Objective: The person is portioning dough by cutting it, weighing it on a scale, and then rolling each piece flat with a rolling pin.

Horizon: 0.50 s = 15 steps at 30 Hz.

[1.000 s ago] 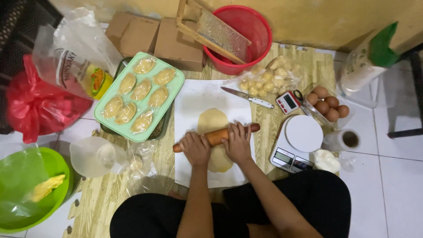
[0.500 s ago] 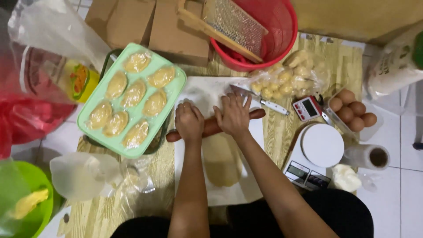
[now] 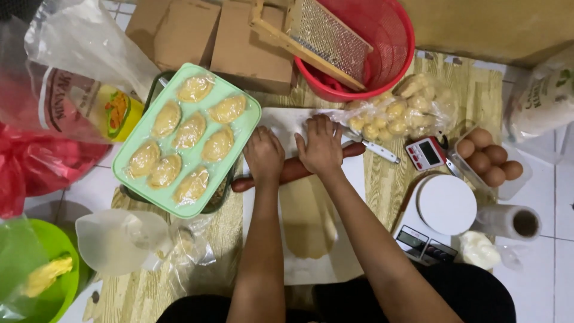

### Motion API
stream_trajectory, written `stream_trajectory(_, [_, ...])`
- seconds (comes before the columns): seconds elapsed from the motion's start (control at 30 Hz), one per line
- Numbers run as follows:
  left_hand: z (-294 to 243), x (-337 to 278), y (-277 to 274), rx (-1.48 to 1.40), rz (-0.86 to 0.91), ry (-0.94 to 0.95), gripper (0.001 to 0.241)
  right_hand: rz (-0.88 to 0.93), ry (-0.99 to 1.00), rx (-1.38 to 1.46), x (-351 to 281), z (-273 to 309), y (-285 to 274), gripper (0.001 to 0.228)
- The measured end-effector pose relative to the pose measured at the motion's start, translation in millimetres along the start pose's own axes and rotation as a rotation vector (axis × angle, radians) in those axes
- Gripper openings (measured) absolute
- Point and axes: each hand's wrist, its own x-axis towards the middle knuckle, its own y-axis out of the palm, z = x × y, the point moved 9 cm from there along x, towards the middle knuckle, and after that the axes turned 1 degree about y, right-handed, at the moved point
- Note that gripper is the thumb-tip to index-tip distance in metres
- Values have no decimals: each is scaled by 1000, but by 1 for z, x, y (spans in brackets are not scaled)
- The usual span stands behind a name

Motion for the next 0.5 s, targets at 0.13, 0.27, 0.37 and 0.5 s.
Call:
stream_trajectory(0.13, [14, -25, 3, -177, 170, -167, 28, -16, 13, -24, -37, 1, -9, 59])
stream_trajectory(0.27, [21, -64, 5, -203, 414, -293, 47, -159, -36, -80, -82, 11, -31, 53])
stream_trajectory(0.37, [18, -94, -6, -123, 609, -286, 54, -101, -37, -51, -123, 16, -40, 52])
stream_trajectory(0.5, [15, -121, -19, -65, 793, -226, 60, -9, -57, -52, -164, 15, -38, 53])
